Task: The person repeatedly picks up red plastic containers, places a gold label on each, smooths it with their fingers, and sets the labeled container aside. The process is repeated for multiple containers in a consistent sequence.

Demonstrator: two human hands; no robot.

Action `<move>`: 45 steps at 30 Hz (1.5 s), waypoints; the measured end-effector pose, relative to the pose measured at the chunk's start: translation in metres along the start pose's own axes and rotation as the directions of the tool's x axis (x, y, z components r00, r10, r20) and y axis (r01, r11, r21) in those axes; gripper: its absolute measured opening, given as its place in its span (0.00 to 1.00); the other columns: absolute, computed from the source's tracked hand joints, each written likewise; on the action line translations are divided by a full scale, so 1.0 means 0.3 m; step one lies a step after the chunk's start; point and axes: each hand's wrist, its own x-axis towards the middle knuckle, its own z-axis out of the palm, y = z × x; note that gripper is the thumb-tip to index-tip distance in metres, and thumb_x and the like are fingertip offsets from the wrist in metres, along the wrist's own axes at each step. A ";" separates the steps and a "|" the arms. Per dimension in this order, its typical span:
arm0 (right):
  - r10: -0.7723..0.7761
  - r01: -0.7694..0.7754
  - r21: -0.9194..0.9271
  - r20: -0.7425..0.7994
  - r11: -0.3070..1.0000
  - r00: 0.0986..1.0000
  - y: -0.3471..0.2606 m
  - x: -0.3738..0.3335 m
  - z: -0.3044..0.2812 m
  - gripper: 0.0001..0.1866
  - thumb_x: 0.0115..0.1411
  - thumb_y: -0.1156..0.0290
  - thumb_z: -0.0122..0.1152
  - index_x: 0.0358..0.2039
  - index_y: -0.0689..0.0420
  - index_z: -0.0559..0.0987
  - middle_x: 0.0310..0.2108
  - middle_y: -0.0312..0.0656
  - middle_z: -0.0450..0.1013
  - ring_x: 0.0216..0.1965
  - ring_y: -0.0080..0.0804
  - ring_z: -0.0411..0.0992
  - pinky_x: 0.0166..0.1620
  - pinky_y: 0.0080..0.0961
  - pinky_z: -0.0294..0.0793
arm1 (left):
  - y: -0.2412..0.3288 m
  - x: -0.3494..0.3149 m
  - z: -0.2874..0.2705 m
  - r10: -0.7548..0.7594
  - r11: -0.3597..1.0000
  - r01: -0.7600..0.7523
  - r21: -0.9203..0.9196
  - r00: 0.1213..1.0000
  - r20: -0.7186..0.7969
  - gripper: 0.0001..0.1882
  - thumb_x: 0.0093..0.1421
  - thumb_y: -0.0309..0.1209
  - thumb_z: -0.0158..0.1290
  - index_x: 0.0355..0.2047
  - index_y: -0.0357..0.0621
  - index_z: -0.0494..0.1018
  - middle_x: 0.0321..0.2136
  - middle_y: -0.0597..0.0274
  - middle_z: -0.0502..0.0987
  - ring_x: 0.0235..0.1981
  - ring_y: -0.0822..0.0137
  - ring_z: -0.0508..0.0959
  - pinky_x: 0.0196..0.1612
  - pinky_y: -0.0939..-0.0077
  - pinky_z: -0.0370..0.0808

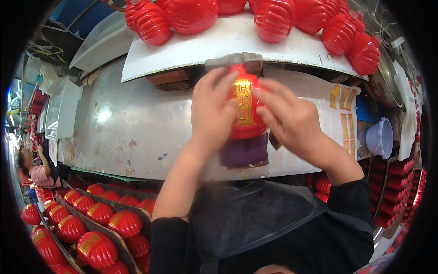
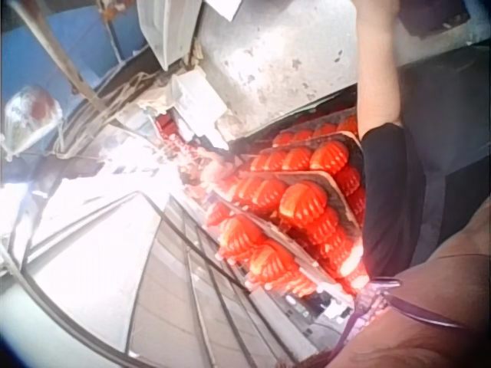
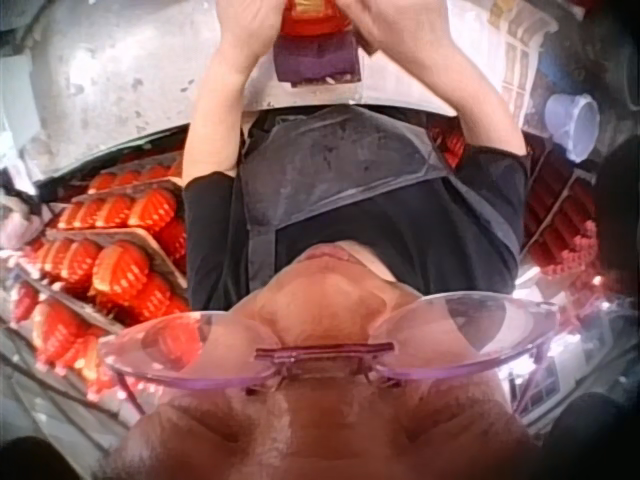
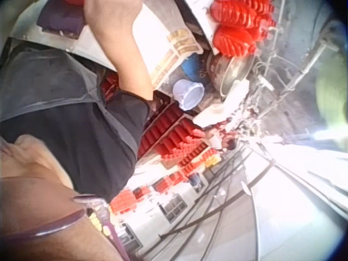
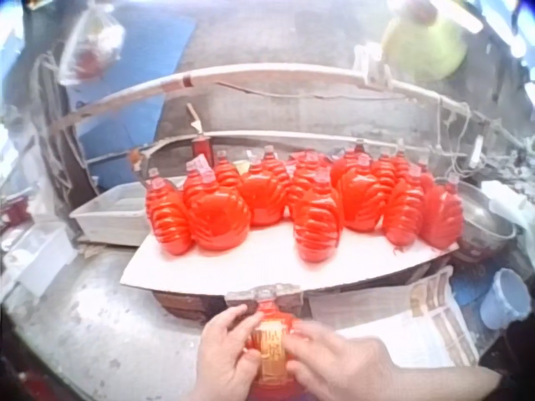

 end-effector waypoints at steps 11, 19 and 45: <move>0.114 -0.127 0.090 0.141 0.988 0.984 0.102 0.086 0.052 0.22 0.68 0.64 0.62 0.61 0.53 0.80 0.64 0.52 0.73 0.56 0.55 0.78 0.55 0.39 0.81 | 0.036 -0.020 0.017 -0.005 0.985 -0.016 0.169 0.993 0.122 0.39 0.60 0.41 0.62 0.71 0.44 0.65 0.66 0.36 0.65 0.65 0.36 0.66 0.70 0.48 0.63; 0.269 -0.377 0.320 0.333 0.869 0.904 0.094 -0.005 0.034 0.40 0.65 0.60 0.65 0.75 0.50 0.63 0.67 0.50 0.69 0.41 0.33 0.77 0.45 0.27 0.79 | -0.013 -0.086 0.033 -0.107 0.984 0.116 -0.134 0.992 0.071 0.40 0.65 0.39 0.56 0.74 0.38 0.57 0.72 0.37 0.60 0.73 0.39 0.59 0.75 0.50 0.56; 0.302 -0.401 0.379 0.293 0.834 0.907 0.084 -0.015 0.078 0.41 0.68 0.56 0.66 0.76 0.53 0.61 0.68 0.55 0.68 0.64 0.43 0.73 0.63 0.35 0.73 | 0.005 -0.096 0.030 -0.230 0.817 0.224 -0.532 0.972 0.055 0.39 0.65 0.37 0.60 0.72 0.36 0.59 0.69 0.44 0.64 0.71 0.53 0.64 0.73 0.62 0.60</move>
